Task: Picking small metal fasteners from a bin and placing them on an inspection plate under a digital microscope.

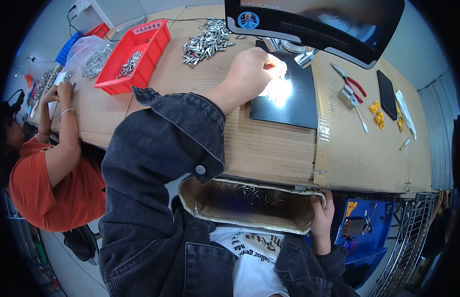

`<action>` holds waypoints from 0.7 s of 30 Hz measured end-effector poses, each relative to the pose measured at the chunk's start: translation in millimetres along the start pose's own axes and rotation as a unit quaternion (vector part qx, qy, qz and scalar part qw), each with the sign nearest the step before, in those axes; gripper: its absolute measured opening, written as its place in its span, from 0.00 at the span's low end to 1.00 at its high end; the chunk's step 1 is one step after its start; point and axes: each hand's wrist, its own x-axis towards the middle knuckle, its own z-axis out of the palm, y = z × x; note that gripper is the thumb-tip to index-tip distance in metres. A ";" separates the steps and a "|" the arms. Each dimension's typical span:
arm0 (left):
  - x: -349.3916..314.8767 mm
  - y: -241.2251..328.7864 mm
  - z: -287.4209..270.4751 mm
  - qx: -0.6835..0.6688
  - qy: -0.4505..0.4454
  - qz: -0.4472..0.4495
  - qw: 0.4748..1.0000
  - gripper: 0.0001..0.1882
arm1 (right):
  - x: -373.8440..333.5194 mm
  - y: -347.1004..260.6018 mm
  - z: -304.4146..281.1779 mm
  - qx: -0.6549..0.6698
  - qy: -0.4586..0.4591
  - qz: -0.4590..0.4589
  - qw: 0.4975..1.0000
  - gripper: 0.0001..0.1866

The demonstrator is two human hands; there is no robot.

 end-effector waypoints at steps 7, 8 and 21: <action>-5.7 9.1 -2.6 0.022 -0.005 0.015 1.000 0.09 | -2.4 4.8 -4.6 -0.003 -0.006 0.007 1.000 0.11; -7.1 11.3 -4.3 0.021 -0.012 0.006 1.000 0.09 | -3.1 4.3 -3.8 -0.005 -0.007 0.007 1.000 0.11; -61.7 50.7 -28.9 0.018 -0.169 0.168 0.971 0.04 | 0.5 5.6 -3.9 0.005 -0.016 0.021 1.000 0.12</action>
